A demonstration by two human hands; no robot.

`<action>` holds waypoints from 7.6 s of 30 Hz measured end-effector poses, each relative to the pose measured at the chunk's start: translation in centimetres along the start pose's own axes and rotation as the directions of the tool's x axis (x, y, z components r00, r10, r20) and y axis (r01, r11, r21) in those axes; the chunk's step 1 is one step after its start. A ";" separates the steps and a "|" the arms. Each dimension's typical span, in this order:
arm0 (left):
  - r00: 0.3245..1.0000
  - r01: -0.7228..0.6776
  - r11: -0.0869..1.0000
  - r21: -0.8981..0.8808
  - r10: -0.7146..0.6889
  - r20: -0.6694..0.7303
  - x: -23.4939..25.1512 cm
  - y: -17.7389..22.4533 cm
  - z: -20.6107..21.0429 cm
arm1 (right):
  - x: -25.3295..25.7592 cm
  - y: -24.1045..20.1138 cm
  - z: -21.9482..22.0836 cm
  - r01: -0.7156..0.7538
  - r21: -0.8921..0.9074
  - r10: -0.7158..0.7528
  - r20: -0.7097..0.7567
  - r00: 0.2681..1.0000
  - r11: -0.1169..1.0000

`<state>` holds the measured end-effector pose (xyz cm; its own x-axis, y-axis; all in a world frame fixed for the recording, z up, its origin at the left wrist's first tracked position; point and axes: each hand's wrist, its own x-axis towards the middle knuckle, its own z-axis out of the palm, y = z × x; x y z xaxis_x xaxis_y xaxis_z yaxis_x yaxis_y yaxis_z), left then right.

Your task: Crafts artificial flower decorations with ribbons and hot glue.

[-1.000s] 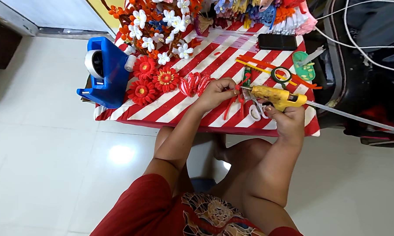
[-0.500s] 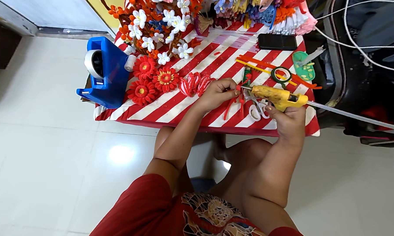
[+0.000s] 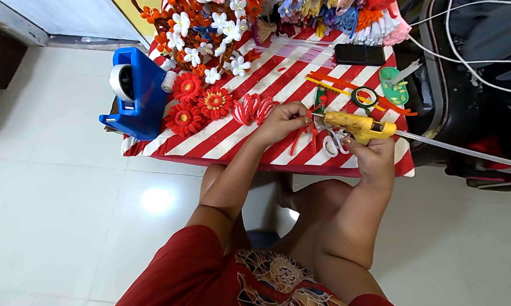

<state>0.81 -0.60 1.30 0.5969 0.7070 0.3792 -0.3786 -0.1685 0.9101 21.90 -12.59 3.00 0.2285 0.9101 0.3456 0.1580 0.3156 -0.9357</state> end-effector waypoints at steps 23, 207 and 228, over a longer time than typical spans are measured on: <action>1.000 0.006 1.000 0.030 -0.006 0.010 0.0 0.1 -0.2 | 0.1 0.1 -0.2 0.051 -0.012 -0.051 0.003 0.999 0.999; 0.989 0.147 0.970 -0.195 -0.144 0.032 0.0 0.4 0.1 | 0.1 -0.5 0.3 0.073 -0.046 -0.072 0.028 0.997 0.996; 0.989 0.150 0.971 -0.185 -0.148 0.022 0.0 0.6 -0.1 | -0.1 -0.3 -0.1 0.062 -0.060 -0.058 0.069 0.996 0.996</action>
<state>0.50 -0.67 1.86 0.6619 0.7088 0.2438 -0.4091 0.0690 0.9099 21.97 -12.80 3.29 0.1526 0.9066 0.3934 0.2295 0.3547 -0.9064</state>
